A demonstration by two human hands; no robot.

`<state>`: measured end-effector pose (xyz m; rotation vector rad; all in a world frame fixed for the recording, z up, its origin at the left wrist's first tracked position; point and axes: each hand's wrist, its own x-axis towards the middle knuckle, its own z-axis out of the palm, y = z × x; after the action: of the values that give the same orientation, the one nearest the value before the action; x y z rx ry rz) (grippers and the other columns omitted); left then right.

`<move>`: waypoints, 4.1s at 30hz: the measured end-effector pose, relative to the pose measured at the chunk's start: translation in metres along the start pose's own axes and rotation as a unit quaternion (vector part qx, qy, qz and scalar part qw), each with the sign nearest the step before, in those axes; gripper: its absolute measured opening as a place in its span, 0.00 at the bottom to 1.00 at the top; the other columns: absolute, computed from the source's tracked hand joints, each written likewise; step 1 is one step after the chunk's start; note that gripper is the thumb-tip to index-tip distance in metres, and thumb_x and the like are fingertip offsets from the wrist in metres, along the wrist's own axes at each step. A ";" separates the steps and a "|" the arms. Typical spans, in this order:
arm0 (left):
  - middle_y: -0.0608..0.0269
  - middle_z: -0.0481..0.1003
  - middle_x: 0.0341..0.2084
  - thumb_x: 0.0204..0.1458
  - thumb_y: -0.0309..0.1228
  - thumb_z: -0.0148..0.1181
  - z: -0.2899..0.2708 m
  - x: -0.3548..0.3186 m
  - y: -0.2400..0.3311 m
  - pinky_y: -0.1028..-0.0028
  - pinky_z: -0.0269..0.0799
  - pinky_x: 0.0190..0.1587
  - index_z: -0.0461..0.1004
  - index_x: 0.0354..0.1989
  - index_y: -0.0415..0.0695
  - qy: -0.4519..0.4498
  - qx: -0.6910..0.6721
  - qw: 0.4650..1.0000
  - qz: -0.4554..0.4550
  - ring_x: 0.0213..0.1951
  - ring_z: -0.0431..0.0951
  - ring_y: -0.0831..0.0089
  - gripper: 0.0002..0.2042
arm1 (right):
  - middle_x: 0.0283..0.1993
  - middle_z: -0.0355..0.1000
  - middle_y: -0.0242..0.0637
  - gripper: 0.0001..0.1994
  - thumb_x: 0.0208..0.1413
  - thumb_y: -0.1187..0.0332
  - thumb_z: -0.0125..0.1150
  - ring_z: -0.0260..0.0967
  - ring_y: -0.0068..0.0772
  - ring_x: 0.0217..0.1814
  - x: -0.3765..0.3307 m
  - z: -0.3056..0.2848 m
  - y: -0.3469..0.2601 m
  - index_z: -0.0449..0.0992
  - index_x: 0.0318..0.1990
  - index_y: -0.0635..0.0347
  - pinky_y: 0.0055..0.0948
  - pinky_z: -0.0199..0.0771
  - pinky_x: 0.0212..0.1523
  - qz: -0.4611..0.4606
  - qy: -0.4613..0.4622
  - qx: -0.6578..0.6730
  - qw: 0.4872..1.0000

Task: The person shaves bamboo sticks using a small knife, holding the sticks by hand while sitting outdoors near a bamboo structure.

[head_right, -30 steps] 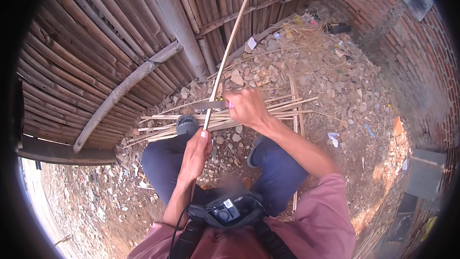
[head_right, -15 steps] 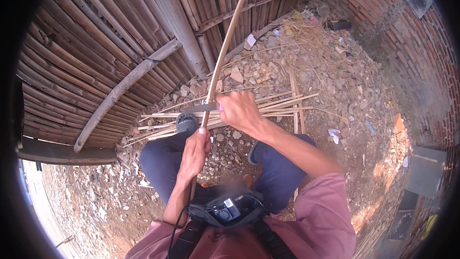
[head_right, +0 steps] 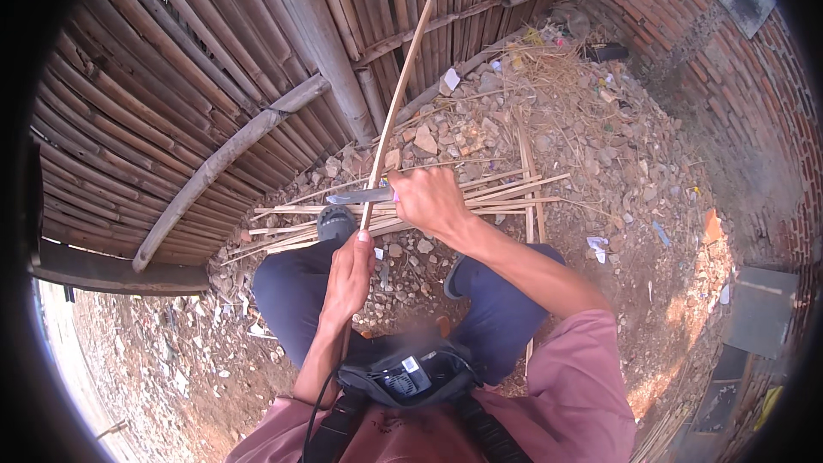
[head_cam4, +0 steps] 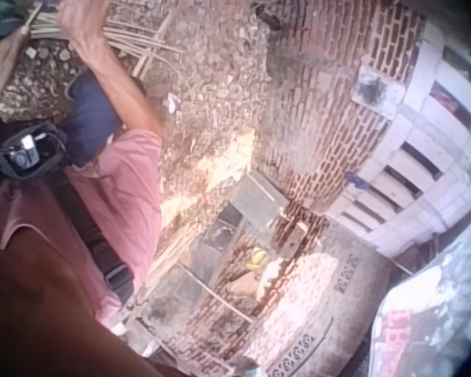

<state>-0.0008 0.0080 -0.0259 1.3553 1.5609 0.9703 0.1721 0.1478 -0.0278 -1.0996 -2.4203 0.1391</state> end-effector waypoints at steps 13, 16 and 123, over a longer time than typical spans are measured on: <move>0.47 0.73 0.20 0.72 0.40 0.51 0.000 -0.004 0.008 0.56 0.68 0.29 0.70 0.40 0.35 0.019 0.008 0.999 -0.029 0.23 0.75 0.57 0.17 | 0.19 0.73 0.55 0.08 0.52 0.75 0.55 0.77 0.57 0.23 0.020 -0.025 0.032 0.81 0.27 0.62 0.53 0.74 0.27 0.111 0.030 0.011 0.993; 0.63 0.70 0.21 0.72 0.41 0.55 0.002 0.000 0.004 0.68 0.67 0.30 0.70 0.38 0.39 0.019 -0.061 0.998 -0.028 0.26 0.69 0.75 0.16 | 0.19 0.72 0.54 0.06 0.55 0.72 0.58 0.76 0.57 0.23 0.008 -0.015 0.033 0.81 0.34 0.63 0.50 0.72 0.30 0.097 0.025 0.073 0.992; 0.79 0.51 0.17 0.77 0.49 0.40 -0.010 0.001 -0.016 0.74 0.43 0.22 0.57 0.27 0.51 -0.097 -0.354 0.920 -0.138 0.18 0.48 0.84 0.23 | 0.28 0.74 0.41 0.09 0.55 0.74 0.74 0.76 0.41 0.26 -0.009 -0.019 -0.016 0.77 0.30 0.64 0.38 0.72 0.26 -0.092 0.071 0.254 0.960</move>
<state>-0.0159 0.0066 -0.0374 0.6732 1.0496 1.0434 0.1750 0.1287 -0.0096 -0.6270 -2.1647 0.5646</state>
